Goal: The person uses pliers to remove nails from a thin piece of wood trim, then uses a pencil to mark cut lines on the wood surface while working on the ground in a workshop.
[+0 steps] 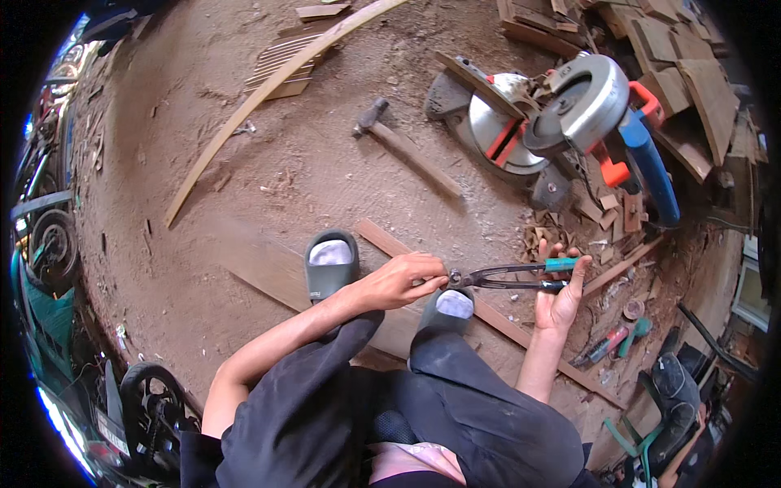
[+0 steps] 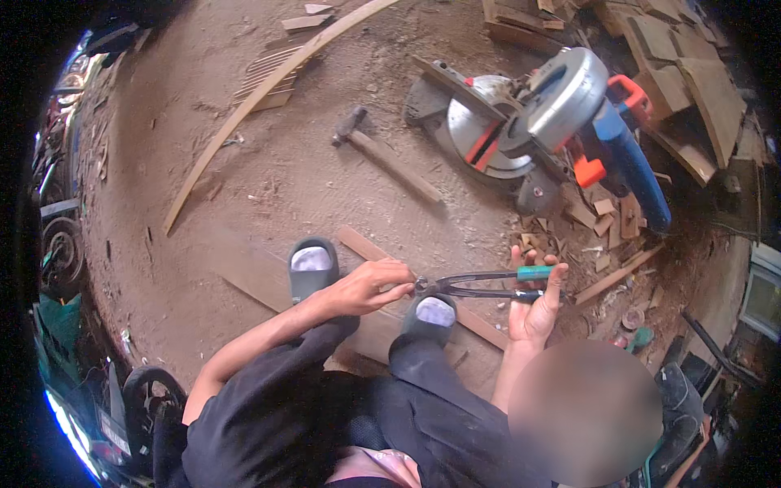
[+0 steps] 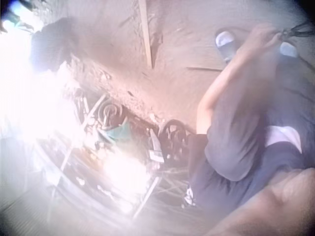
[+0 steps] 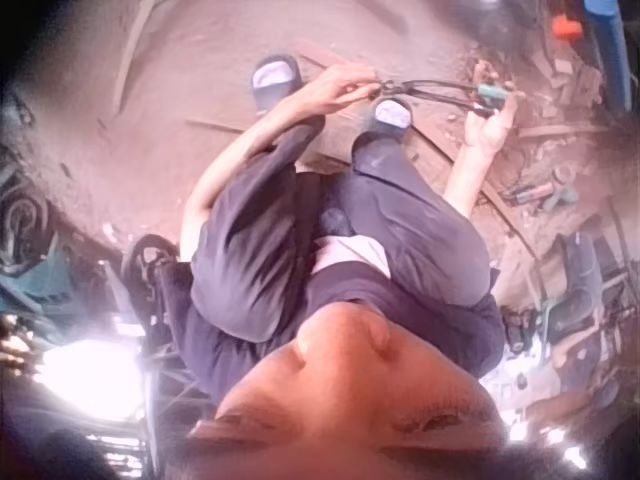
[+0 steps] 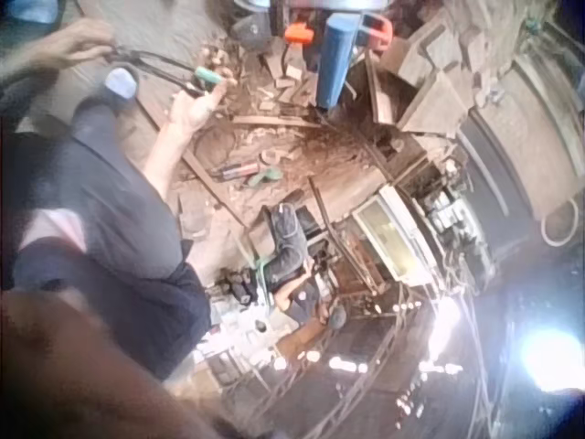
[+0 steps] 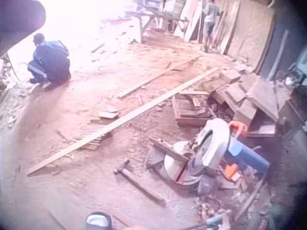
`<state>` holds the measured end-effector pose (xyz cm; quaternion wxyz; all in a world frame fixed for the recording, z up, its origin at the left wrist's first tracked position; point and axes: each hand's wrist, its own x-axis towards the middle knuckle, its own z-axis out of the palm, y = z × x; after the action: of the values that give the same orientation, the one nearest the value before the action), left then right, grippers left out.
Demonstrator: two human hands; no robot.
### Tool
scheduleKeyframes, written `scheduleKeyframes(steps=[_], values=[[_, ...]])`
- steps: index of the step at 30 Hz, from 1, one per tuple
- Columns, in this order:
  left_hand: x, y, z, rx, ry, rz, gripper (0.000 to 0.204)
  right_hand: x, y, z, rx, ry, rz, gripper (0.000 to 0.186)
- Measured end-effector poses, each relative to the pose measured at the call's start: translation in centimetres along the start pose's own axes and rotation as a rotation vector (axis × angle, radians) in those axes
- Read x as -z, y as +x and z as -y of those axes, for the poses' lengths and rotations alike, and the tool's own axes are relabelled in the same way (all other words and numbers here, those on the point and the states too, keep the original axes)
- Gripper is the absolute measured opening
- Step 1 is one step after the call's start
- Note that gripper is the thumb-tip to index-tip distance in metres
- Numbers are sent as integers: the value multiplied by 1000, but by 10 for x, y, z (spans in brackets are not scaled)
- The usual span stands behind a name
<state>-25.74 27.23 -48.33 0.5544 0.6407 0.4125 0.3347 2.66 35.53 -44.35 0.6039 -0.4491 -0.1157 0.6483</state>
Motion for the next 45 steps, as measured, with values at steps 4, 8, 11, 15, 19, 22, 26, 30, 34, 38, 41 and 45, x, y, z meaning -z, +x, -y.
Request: scheduleKeyframes(steps=[4, 8, 11, 15, 19, 22, 26, 30, 34, 38, 41, 45], values=[[0, -7, 10, -29, -11, -61, 21, 2, 0, -11, -101, -24, 12, 40], [6, -14, 14, 19, -161, -58, 21, -8, -7, -14, -130, -70, -72, 60], [25, -20, 21, 66, 4, -6, 21, -2, -8, -12, -82, -221, -104, 71], [81, -46, 41, 167, 214, -269, 15, -11, -14, -15, 63, -448, -42, 74], [154, -86, 50, 379, 448, -568, 16, 0, -13, -19, 168, -672, 8, 69], [191, -139, 57, 625, 651, -706, 16, 3, -15, -20, 190, -686, 30, 67], [215, -213, 81, 760, 661, -962, 20, 1, -14, -24, 175, -660, 27, 66], [229, -255, 108, 807, 902, -1045, 47, 5, -10, -25, 186, -740, 74, 64], [228, -236, 110, 790, 923, -1100, 63, -8, -11, -32, 255, -664, 69, 55], [166, -136, 83, 348, 869, -770, 42, 3, -12, -26, 261, -668, -10, 56], [98, -62, 69, 169, 683, -326, 38, 6, -14, -15, 288, -631, -43, 59], [31, -10, 67, 70, 763, 174, 36, 12, -20, 2, 354, -560, -157, 61]])
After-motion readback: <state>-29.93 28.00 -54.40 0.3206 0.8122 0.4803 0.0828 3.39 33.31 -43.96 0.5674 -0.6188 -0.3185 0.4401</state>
